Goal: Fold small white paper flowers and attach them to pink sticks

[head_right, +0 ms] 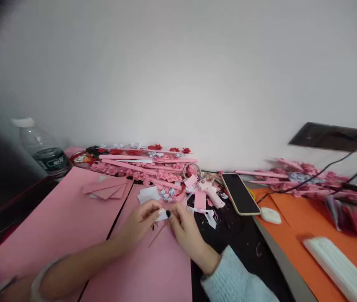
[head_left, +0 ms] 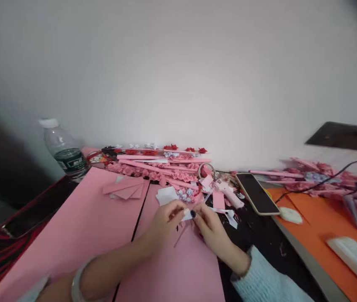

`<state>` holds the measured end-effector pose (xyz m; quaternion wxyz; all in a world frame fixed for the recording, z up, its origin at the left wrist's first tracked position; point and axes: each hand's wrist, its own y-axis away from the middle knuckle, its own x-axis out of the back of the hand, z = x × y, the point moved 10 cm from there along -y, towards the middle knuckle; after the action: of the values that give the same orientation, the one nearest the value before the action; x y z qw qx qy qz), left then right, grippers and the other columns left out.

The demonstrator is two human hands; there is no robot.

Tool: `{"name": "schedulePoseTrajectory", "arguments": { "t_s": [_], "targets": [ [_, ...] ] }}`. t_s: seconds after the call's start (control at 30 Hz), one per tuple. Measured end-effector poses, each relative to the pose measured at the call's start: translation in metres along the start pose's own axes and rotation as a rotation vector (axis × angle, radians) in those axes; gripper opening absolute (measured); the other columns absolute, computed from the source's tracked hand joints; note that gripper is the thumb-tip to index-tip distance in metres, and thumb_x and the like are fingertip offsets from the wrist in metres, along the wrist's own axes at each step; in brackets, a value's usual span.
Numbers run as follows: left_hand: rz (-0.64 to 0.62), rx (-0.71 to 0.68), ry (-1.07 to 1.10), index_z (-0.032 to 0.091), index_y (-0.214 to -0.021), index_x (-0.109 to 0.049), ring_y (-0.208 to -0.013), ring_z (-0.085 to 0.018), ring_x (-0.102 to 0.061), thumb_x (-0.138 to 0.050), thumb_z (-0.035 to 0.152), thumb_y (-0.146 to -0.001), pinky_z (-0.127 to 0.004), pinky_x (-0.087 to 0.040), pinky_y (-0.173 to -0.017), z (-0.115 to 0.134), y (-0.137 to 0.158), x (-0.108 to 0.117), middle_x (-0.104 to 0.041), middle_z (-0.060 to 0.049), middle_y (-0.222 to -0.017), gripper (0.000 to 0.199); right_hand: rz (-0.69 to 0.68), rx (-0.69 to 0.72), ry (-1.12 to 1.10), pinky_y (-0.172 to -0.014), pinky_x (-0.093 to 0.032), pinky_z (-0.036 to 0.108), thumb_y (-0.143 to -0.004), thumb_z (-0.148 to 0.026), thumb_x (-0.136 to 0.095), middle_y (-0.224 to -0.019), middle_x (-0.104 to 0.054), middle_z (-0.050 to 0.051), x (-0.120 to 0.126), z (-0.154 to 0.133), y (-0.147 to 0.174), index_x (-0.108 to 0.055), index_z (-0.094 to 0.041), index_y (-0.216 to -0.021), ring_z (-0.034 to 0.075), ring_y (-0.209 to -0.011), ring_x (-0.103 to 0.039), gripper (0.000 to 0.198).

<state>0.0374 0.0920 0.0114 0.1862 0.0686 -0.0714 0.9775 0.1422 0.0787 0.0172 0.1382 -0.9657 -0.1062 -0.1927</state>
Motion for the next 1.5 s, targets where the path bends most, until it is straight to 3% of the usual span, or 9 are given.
{"name": "schedulePoseTrajectory", "arguments": {
  "t_s": [0.4, 1.07, 1.3, 1.5],
  "targets": [
    [0.075, -0.019, -0.058, 0.016, -0.075, -0.058, -0.075, -0.014, -0.056, -0.053, 0.019, -0.079, -0.024, -0.042, -0.068, 0.010, -0.001, 0.010, -0.058, 0.000, -0.075, 0.007, -0.034, -0.023, -0.076, -0.049, -0.033, 0.022, -0.088, -0.018, -0.042, -0.059, -0.048, -0.004, -0.006, 0.002, 0.000, -0.048, -0.019, -0.079, 0.010, -0.050, -0.042, 0.011],
    [0.038, -0.125, 0.086, 0.015, -0.068, -0.055, -0.074, -0.014, -0.052, -0.056, 0.023, -0.081, -0.025, -0.040, -0.068, 0.009, -0.003, 0.008, -0.054, -0.001, -0.074, 0.015, -0.027, -0.028, -0.081, -0.047, -0.034, 0.021, -0.089, -0.022, -0.044, -0.059, -0.049, -0.004, -0.006, 0.001, 0.000, -0.046, -0.020, -0.076, 0.010, -0.049, -0.042, 0.013],
    [0.030, -0.105, 0.091, 0.015, -0.066, -0.053, -0.072, -0.013, -0.051, -0.055, 0.025, -0.082, -0.024, -0.039, -0.067, 0.013, -0.002, 0.007, -0.051, 0.000, -0.073, 0.019, -0.034, -0.029, -0.100, -0.047, -0.033, 0.021, -0.088, -0.019, -0.043, -0.058, -0.048, -0.004, -0.007, 0.001, 0.000, -0.047, -0.019, -0.077, 0.009, -0.048, -0.040, 0.012],
    [-0.012, 0.000, 0.109, 0.016, -0.078, -0.057, -0.074, -0.015, -0.055, -0.055, 0.029, -0.082, -0.026, -0.043, -0.069, -0.004, -0.004, 0.002, -0.057, -0.001, -0.075, 0.013, 0.013, -0.094, -0.176, -0.045, -0.032, 0.022, -0.089, -0.027, -0.045, -0.056, -0.049, -0.004, -0.004, 0.010, -0.001, -0.046, -0.019, -0.074, 0.009, -0.046, -0.039, 0.017]
  ]
}}
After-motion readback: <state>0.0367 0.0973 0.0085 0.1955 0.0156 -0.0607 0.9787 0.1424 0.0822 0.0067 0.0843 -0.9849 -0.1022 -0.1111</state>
